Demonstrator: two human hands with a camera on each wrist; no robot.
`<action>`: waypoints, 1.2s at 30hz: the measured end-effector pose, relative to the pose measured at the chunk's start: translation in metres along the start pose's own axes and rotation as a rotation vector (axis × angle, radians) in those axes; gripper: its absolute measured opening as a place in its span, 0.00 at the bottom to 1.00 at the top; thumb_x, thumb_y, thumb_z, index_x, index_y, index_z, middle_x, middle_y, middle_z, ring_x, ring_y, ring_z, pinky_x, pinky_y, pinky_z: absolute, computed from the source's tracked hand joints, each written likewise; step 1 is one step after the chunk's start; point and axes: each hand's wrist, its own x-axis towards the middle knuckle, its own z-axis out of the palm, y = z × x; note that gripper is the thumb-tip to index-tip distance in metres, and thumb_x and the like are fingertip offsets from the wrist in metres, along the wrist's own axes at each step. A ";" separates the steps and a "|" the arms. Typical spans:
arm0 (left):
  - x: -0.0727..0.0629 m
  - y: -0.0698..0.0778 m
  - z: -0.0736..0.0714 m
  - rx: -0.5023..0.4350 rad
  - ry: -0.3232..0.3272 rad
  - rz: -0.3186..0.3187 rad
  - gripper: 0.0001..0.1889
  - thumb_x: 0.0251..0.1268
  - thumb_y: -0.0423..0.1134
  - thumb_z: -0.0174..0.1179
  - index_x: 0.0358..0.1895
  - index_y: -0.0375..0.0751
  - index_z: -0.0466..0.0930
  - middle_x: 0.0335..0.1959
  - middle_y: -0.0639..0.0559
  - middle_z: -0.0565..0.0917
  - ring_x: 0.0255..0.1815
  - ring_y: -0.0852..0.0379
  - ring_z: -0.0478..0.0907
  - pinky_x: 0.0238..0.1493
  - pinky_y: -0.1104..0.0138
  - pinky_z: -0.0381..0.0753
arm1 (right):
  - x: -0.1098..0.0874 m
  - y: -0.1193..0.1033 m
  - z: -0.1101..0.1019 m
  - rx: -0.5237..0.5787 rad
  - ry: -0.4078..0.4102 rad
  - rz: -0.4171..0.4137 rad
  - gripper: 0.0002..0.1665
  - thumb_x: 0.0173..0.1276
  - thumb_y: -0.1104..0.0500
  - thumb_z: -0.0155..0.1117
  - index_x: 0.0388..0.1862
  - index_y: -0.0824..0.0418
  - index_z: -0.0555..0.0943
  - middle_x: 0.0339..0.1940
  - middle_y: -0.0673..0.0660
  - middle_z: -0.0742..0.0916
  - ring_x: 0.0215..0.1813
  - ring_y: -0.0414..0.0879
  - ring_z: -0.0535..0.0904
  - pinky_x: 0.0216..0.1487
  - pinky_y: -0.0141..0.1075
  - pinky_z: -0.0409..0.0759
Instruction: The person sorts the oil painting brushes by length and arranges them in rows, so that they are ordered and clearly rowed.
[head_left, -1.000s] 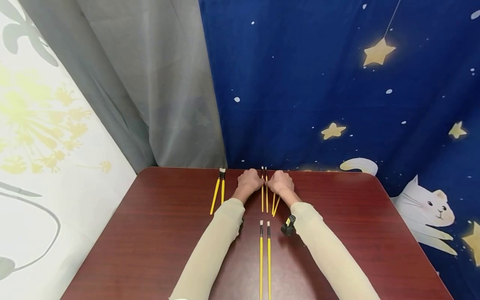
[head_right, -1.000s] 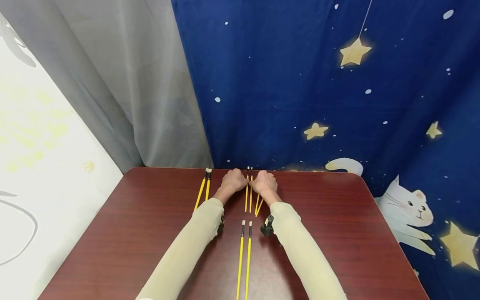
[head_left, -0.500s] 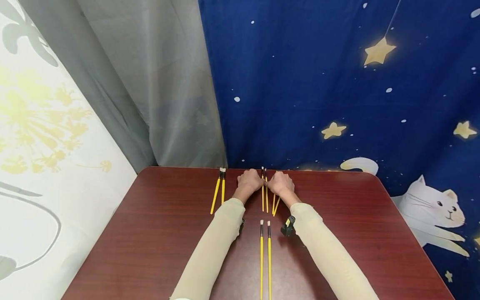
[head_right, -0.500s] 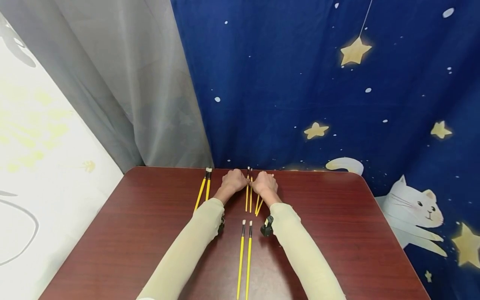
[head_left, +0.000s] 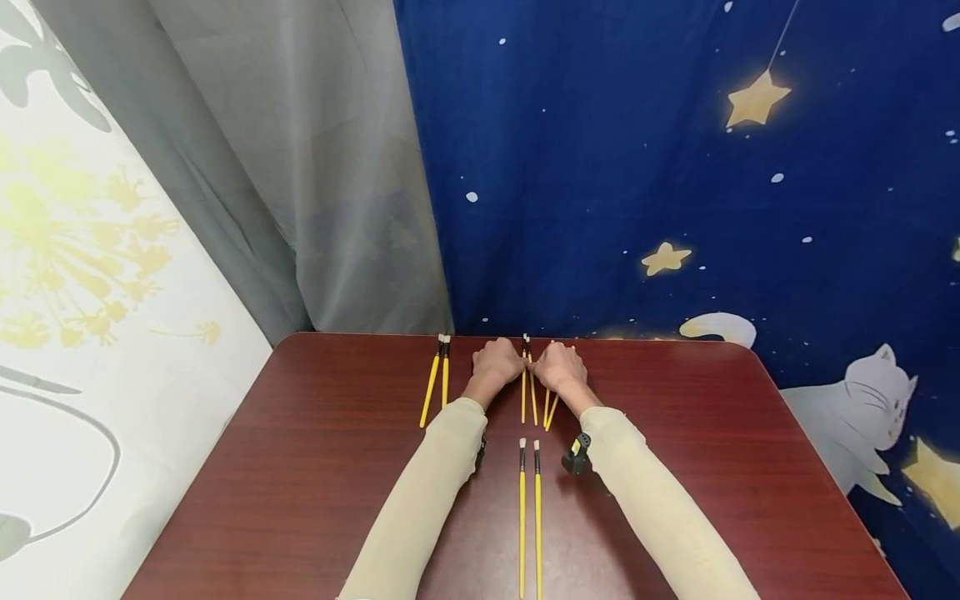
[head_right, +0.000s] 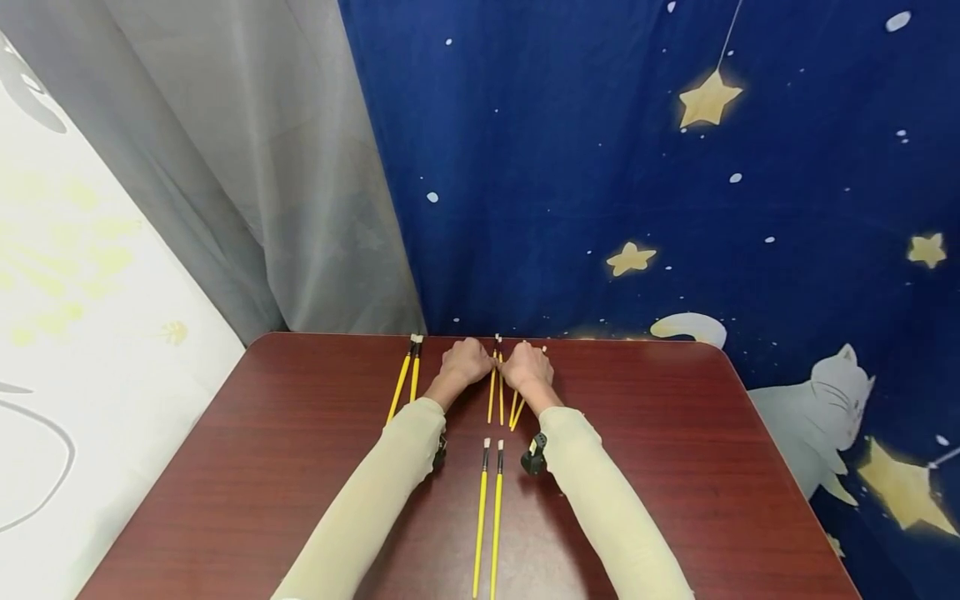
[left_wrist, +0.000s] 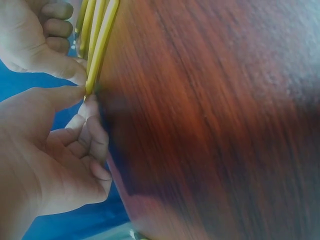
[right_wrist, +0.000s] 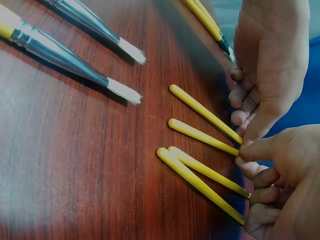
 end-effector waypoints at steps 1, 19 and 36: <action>0.000 0.000 0.000 0.000 0.001 0.004 0.22 0.73 0.52 0.65 0.20 0.47 0.82 0.28 0.49 0.87 0.41 0.45 0.85 0.64 0.48 0.76 | -0.001 0.000 0.000 0.005 0.002 -0.002 0.26 0.70 0.44 0.72 0.14 0.53 0.80 0.24 0.54 0.87 0.38 0.57 0.86 0.40 0.50 0.82; -0.005 0.000 -0.003 0.017 0.004 0.039 0.25 0.75 0.47 0.63 0.14 0.49 0.71 0.16 0.52 0.74 0.31 0.49 0.80 0.60 0.51 0.77 | -0.005 -0.002 -0.002 0.035 -0.023 -0.023 0.25 0.72 0.47 0.70 0.14 0.52 0.79 0.17 0.49 0.80 0.28 0.52 0.81 0.30 0.42 0.73; -0.005 -0.001 -0.004 0.053 0.049 0.040 0.25 0.75 0.48 0.62 0.15 0.49 0.74 0.20 0.51 0.82 0.36 0.47 0.84 0.63 0.49 0.77 | -0.005 0.013 -0.012 0.086 0.018 -0.148 0.12 0.72 0.49 0.70 0.34 0.52 0.93 0.38 0.50 0.93 0.35 0.51 0.84 0.43 0.48 0.82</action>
